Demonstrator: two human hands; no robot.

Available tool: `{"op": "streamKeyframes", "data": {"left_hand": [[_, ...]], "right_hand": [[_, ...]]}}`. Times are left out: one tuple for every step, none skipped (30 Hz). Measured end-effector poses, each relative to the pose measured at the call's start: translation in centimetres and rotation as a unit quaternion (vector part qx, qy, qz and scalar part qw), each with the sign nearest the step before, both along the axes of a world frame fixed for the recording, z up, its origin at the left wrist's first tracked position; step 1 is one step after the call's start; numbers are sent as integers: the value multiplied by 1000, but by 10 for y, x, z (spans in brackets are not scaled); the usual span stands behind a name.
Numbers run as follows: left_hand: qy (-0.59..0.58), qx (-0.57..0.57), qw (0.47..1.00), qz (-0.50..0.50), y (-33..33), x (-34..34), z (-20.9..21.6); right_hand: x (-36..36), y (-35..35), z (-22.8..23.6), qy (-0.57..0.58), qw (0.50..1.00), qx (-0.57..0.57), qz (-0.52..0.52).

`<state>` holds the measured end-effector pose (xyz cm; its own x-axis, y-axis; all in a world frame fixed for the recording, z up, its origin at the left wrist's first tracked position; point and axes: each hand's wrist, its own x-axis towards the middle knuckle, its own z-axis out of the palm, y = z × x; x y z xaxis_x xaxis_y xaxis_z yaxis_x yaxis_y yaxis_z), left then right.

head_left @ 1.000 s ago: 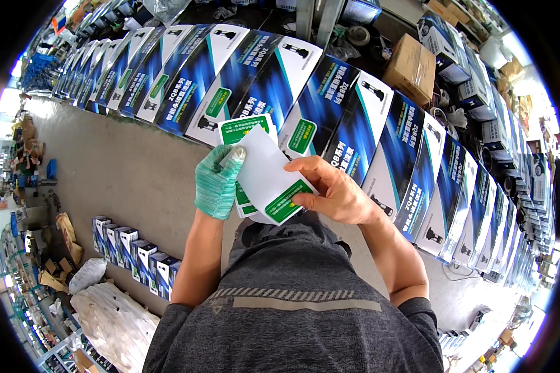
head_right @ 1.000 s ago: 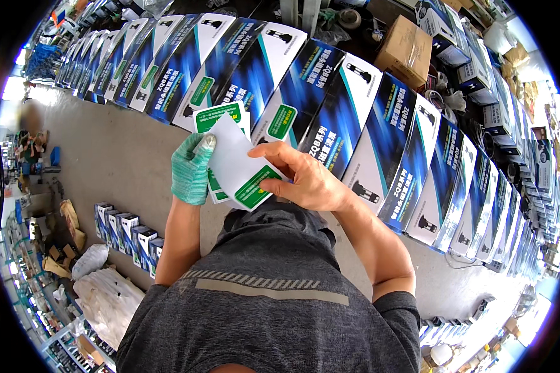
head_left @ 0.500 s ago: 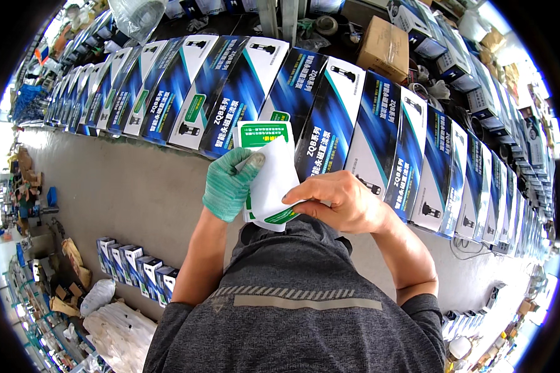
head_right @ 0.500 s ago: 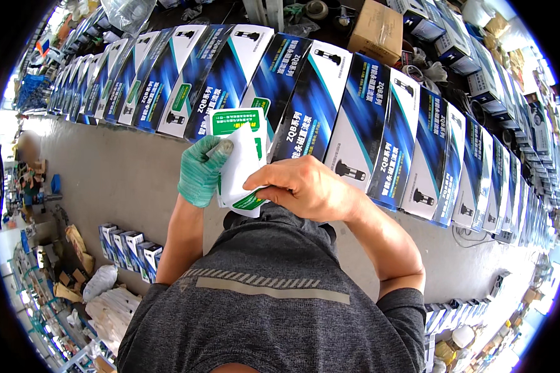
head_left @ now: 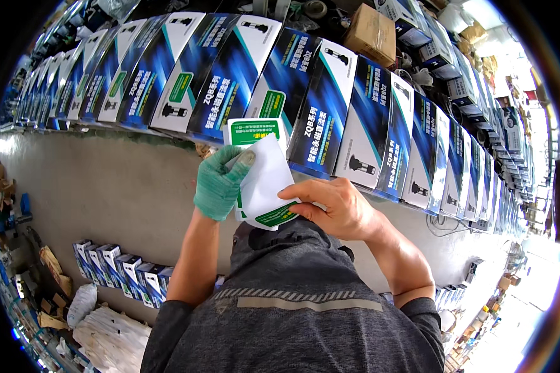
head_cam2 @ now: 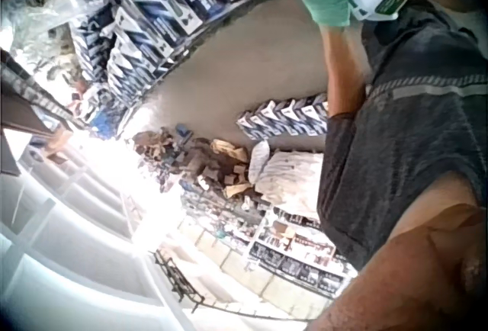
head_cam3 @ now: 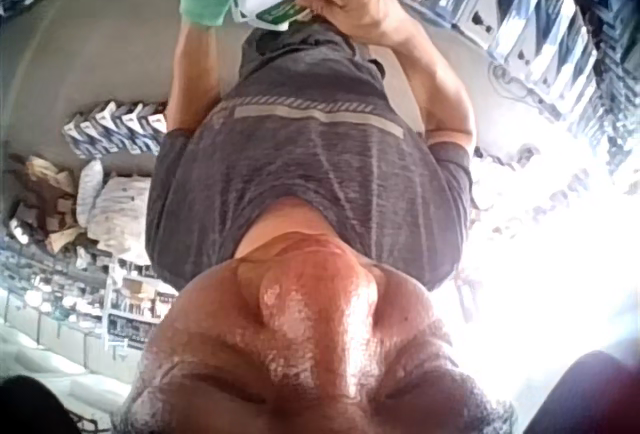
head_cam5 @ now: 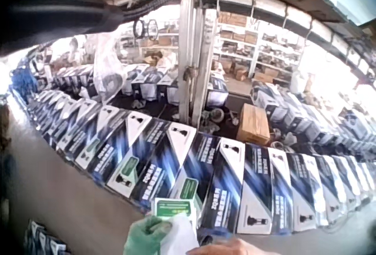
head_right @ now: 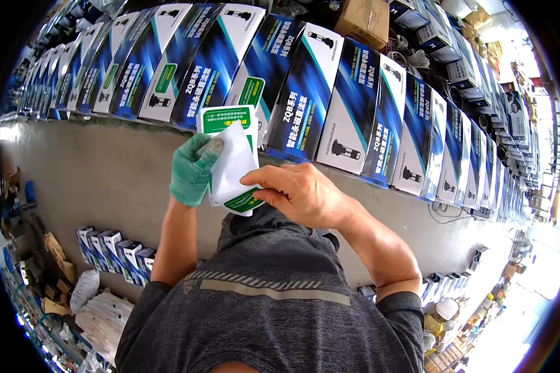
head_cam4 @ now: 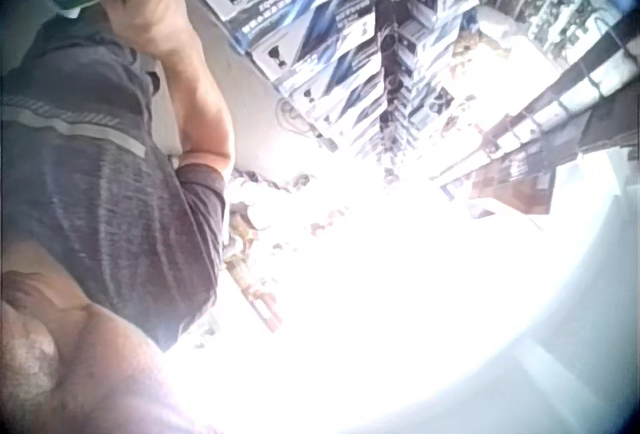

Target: The person applies green and white labels to the front of product boxes arranged on the floor. They peel each label from its backing and press it onto the box surface, working sequentially along a row of boxes.

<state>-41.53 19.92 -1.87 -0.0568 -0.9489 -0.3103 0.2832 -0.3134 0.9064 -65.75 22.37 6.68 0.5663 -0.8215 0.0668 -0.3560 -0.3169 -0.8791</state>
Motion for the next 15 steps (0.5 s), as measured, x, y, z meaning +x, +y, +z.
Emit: {"op": "streamKeyframes", "data": {"left_hand": [[-9, -5, 1000, -6, 3, -1, -2], [-23, -14, 1000, -10, 4, -1, -1], [-38, -23, 999, -13, 7, -2, 0], [-40, -19, 999, 4, 13, -5, 3], [-43, -20, 999, 14, 16, -9, 5], [-46, -22, 998, 24, 19, -12, 5], [-50, -24, 998, 34, 22, -15, 7], [-58, -22, 997, 47, 26, -20, 10], [-65, -21, 996, 59, 28, -25, 12], [-73, -19, 995, 70, 31, -31, 15], [-82, -24, 992, 92, 35, -39, 16], [-91, -29, 989, 112, 41, -45, 16], [-100, -33, 986, 131, 45, -51, 16], [-98, -16, 983, 155, 49, -56, 11], [-104, -21, 980, 166, 54, -58, 2]], "right_hand": [[-1, 2, -1, -3, 1000, -13, 5], [-2, 2, 1, 1, 999, -28, 18], [-3, 4, 2, -6, 999, -43, 25], [-4, 6, 4, -14, 998, -59, 32], [-7, 7, 4, -23, 996, -77, 39], [-12, 6, 3, -38, 994, -95, 51], [-17, 5, 2, -53, 990, -112, 62], [-24, 5, 2, -68, 987, -128, 73], [-30, 5, 0, -75, 986, -126, 79], [-37, 6, -2, -82, 985, -124, 84], [-47, 7, -1, -85, 985, -122, 85], [-54, 10, 1, -90, 987, -106, 80], [-59, 13, 3, -95, 989, -90, 73], [-65, 18, 7, -74, 991, -96, 56], [-72, 19, 12, -48, 989, -131, 54]]}}
